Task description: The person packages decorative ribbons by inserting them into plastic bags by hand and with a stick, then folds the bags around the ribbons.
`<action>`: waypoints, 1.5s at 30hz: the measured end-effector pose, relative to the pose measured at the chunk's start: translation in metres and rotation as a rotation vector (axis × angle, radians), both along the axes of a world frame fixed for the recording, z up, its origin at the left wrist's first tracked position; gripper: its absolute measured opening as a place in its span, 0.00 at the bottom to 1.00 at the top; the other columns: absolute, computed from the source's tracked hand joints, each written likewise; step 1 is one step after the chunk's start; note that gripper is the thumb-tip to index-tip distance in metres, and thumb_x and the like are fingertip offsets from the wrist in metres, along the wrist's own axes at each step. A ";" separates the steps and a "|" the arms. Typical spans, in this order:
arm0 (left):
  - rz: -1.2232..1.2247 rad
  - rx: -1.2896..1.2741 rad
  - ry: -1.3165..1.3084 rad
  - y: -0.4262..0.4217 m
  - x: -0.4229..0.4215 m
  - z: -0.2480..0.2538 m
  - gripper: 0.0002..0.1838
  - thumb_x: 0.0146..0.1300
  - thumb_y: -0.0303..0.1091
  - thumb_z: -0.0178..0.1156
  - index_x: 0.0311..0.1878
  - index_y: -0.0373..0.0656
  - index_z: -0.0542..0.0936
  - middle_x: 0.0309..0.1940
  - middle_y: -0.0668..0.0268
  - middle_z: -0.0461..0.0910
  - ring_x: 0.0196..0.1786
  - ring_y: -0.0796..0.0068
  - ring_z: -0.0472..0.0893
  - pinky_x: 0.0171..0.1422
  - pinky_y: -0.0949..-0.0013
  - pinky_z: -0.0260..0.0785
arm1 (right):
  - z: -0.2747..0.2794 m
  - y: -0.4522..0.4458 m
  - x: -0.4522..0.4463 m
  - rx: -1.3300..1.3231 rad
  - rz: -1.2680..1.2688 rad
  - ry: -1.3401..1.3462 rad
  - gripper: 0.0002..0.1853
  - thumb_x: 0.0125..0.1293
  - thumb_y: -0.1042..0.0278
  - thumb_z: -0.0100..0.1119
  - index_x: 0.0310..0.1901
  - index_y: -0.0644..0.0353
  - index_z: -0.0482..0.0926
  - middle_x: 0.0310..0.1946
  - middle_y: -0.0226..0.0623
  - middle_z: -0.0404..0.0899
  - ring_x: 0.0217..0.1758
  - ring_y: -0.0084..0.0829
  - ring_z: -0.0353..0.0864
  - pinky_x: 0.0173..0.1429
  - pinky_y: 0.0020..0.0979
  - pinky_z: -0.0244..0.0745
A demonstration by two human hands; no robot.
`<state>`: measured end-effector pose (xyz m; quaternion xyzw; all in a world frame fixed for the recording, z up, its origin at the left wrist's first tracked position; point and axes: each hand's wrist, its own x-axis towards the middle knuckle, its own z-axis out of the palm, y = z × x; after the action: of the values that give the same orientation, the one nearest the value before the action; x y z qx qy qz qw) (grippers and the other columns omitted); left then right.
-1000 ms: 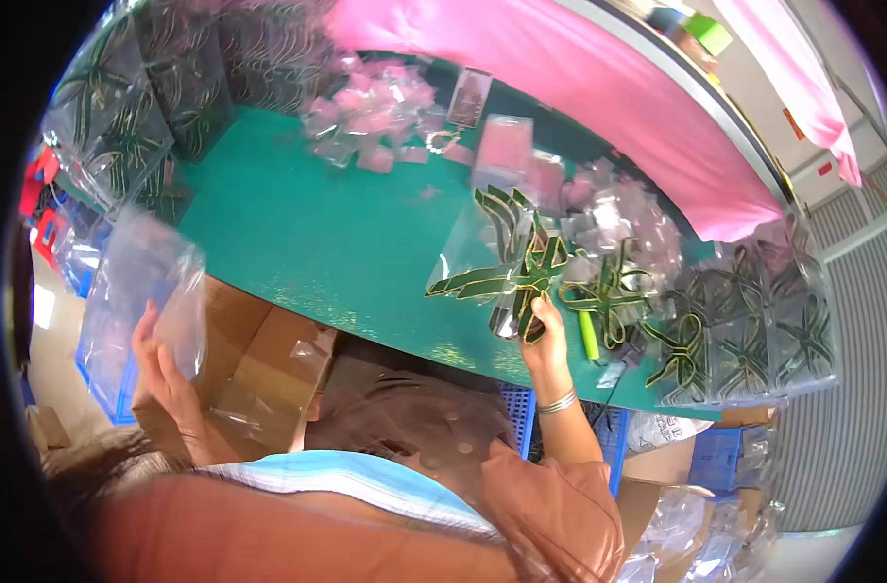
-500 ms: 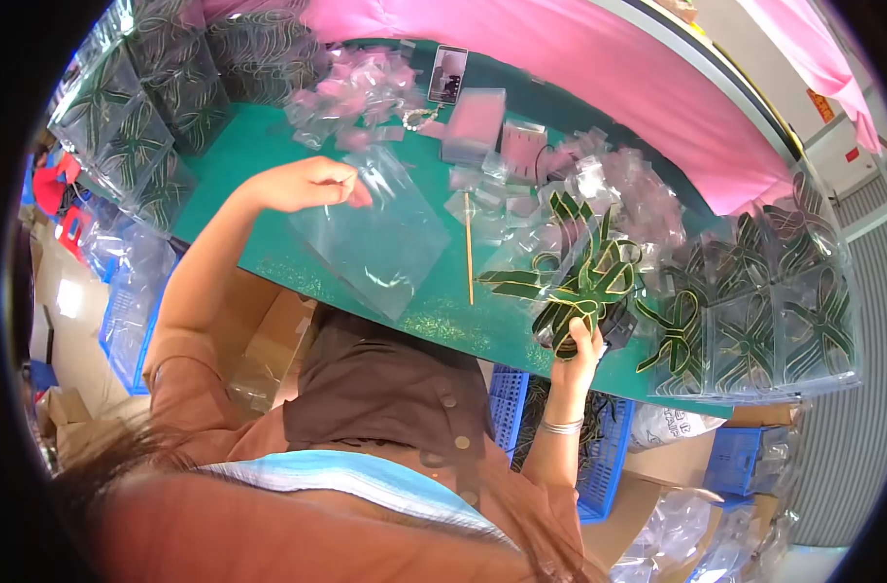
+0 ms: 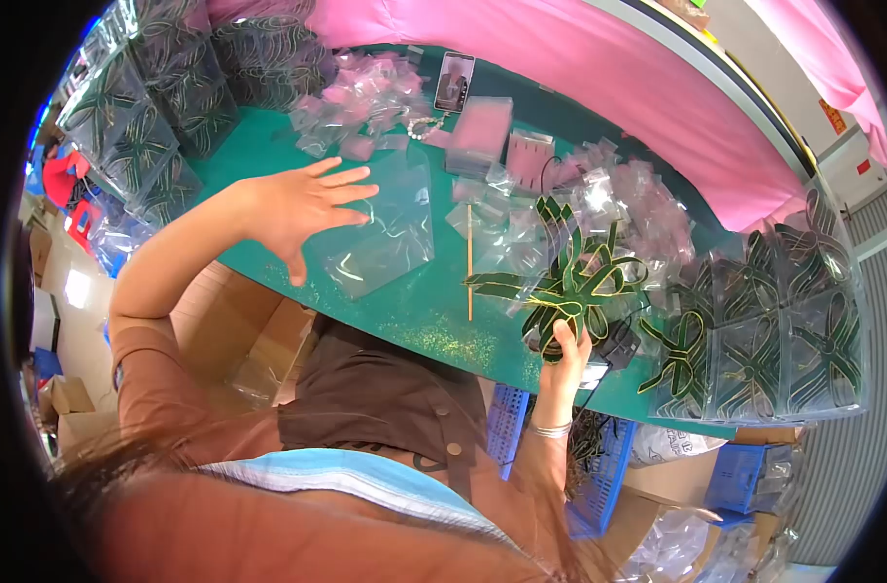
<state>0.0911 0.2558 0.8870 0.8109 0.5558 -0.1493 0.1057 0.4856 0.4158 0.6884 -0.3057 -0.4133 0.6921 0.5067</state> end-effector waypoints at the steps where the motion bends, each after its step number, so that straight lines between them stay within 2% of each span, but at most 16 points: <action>1: -0.010 0.011 0.099 -0.002 0.001 0.006 0.47 0.43 0.52 0.79 0.67 0.44 0.74 0.80 0.54 0.56 0.84 0.50 0.47 0.85 0.41 0.40 | 0.000 -0.001 -0.003 -0.018 -0.021 0.011 0.22 0.64 0.68 0.69 0.58 0.67 0.78 0.48 0.35 0.83 0.48 0.28 0.84 0.55 0.29 0.78; 5: -0.203 0.321 0.500 -0.003 -0.013 -0.018 0.29 0.52 0.38 0.70 0.60 0.46 0.80 0.75 0.57 0.66 0.82 0.56 0.56 0.84 0.46 0.47 | 0.001 -0.004 -0.010 -0.063 -0.030 0.012 0.23 0.63 0.68 0.70 0.58 0.67 0.78 0.48 0.35 0.82 0.47 0.27 0.83 0.54 0.29 0.78; 9: -0.241 0.282 0.509 0.018 -0.021 -0.038 0.20 0.52 0.31 0.64 0.51 0.48 0.84 0.65 0.61 0.75 0.75 0.60 0.66 0.81 0.49 0.54 | -0.003 -0.002 -0.016 -0.085 -0.054 -0.016 0.23 0.63 0.67 0.70 0.57 0.67 0.79 0.47 0.35 0.83 0.47 0.27 0.83 0.54 0.29 0.78; 11: -0.198 0.008 0.492 0.023 -0.014 -0.024 0.14 0.51 0.32 0.63 0.44 0.47 0.85 0.57 0.63 0.79 0.69 0.60 0.71 0.77 0.54 0.61 | -0.005 0.001 -0.014 -0.084 -0.041 -0.026 0.21 0.64 0.68 0.69 0.56 0.65 0.79 0.46 0.33 0.83 0.46 0.26 0.83 0.54 0.29 0.77; 17: -0.209 0.586 0.246 0.014 -0.016 -0.037 0.09 0.54 0.33 0.63 0.39 0.47 0.86 0.65 0.61 0.76 0.73 0.57 0.69 0.73 0.59 0.66 | 0.007 0.005 -0.015 -0.052 -0.058 -0.084 0.18 0.64 0.68 0.68 0.53 0.64 0.79 0.44 0.31 0.83 0.45 0.25 0.82 0.54 0.29 0.76; 21: -0.277 0.531 0.369 0.048 -0.042 -0.044 0.09 0.55 0.32 0.63 0.40 0.47 0.86 0.68 0.63 0.75 0.75 0.58 0.67 0.76 0.54 0.64 | 0.005 0.007 -0.016 -0.037 -0.035 -0.075 0.20 0.64 0.67 0.68 0.55 0.65 0.79 0.47 0.34 0.84 0.48 0.27 0.83 0.56 0.30 0.77; 24: -0.505 0.653 0.250 0.077 -0.063 -0.042 0.05 0.54 0.32 0.63 0.33 0.46 0.86 0.62 0.66 0.78 0.74 0.60 0.69 0.68 0.58 0.68 | -0.006 0.007 -0.016 -0.018 -0.052 -0.047 0.21 0.64 0.68 0.68 0.57 0.66 0.79 0.48 0.35 0.85 0.49 0.28 0.84 0.58 0.30 0.77; 26: -0.617 0.593 0.235 0.091 -0.066 -0.036 0.03 0.52 0.32 0.63 0.30 0.46 0.84 0.54 0.67 0.82 0.70 0.63 0.72 0.65 0.62 0.69 | -0.001 0.003 -0.019 -0.023 -0.048 -0.052 0.20 0.64 0.68 0.68 0.56 0.65 0.79 0.48 0.35 0.85 0.49 0.28 0.84 0.57 0.30 0.77; 27: -0.664 0.610 0.193 0.095 -0.068 -0.034 0.02 0.49 0.33 0.63 0.25 0.47 0.81 0.39 0.68 0.83 0.58 0.65 0.78 0.63 0.63 0.68 | 0.000 0.001 -0.019 -0.035 -0.072 -0.048 0.20 0.64 0.69 0.68 0.55 0.66 0.80 0.47 0.34 0.84 0.47 0.27 0.83 0.56 0.30 0.77; 32: -0.486 0.598 0.156 0.077 -0.079 -0.043 0.08 0.49 0.35 0.62 0.21 0.48 0.73 0.24 0.69 0.72 0.39 0.66 0.74 0.53 0.61 0.68 | 0.015 -0.001 -0.012 -0.100 -0.157 -0.109 0.21 0.62 0.69 0.69 0.56 0.66 0.80 0.45 0.32 0.83 0.44 0.26 0.82 0.53 0.30 0.77; 36: -0.315 0.566 0.049 0.039 -0.056 -0.035 0.08 0.52 0.32 0.60 0.25 0.43 0.70 0.29 0.60 0.71 0.36 0.58 0.73 0.47 0.55 0.67 | 0.037 0.001 -0.010 -0.132 -0.253 -0.291 0.38 0.58 0.59 0.73 0.66 0.71 0.71 0.42 0.32 0.85 0.41 0.26 0.83 0.49 0.29 0.79; 40: -0.191 0.741 -0.150 0.018 -0.057 -0.041 0.08 0.54 0.24 0.64 0.37 0.37 0.77 0.39 0.51 0.74 0.46 0.42 0.75 0.53 0.45 0.68 | 0.049 0.005 -0.009 -0.078 -0.148 -0.223 0.33 0.58 0.55 0.73 0.61 0.65 0.78 0.47 0.35 0.85 0.49 0.27 0.84 0.54 0.29 0.77; 41: 0.006 0.350 -0.219 0.017 -0.078 -0.041 0.10 0.54 0.21 0.64 0.40 0.36 0.77 0.43 0.51 0.76 0.49 0.43 0.76 0.59 0.45 0.68 | 0.052 0.000 -0.011 0.006 -0.274 -0.272 0.33 0.59 0.57 0.73 0.62 0.67 0.77 0.47 0.34 0.85 0.49 0.26 0.83 0.56 0.28 0.76; 42: 0.110 0.265 -0.174 0.019 -0.108 -0.064 0.11 0.55 0.20 0.62 0.43 0.36 0.77 0.45 0.50 0.78 0.51 0.42 0.77 0.65 0.45 0.68 | 0.046 0.004 -0.005 0.041 -0.208 -0.227 0.34 0.58 0.60 0.73 0.63 0.71 0.76 0.47 0.34 0.84 0.48 0.24 0.81 0.56 0.28 0.76; 43: -0.099 0.329 -0.103 0.025 -0.055 -0.017 0.09 0.71 0.34 0.62 0.49 0.41 0.82 0.39 0.50 0.82 0.42 0.46 0.82 0.46 0.54 0.76 | 0.050 0.000 -0.003 0.011 -0.187 -0.126 0.34 0.58 0.64 0.73 0.65 0.71 0.75 0.46 0.33 0.83 0.48 0.22 0.79 0.55 0.27 0.75; 45: 0.019 0.369 -0.287 0.030 -0.066 -0.035 0.10 0.71 0.33 0.61 0.47 0.36 0.81 0.38 0.50 0.82 0.42 0.45 0.82 0.45 0.52 0.75 | 0.060 -0.009 0.004 0.032 -0.214 -0.154 0.34 0.58 0.67 0.73 0.66 0.70 0.74 0.45 0.32 0.83 0.47 0.22 0.80 0.53 0.27 0.76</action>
<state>0.0251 0.2857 0.8521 0.8240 0.5608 0.0727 0.0351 0.4894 0.4070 0.7480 -0.3920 -0.4271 0.6019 0.5492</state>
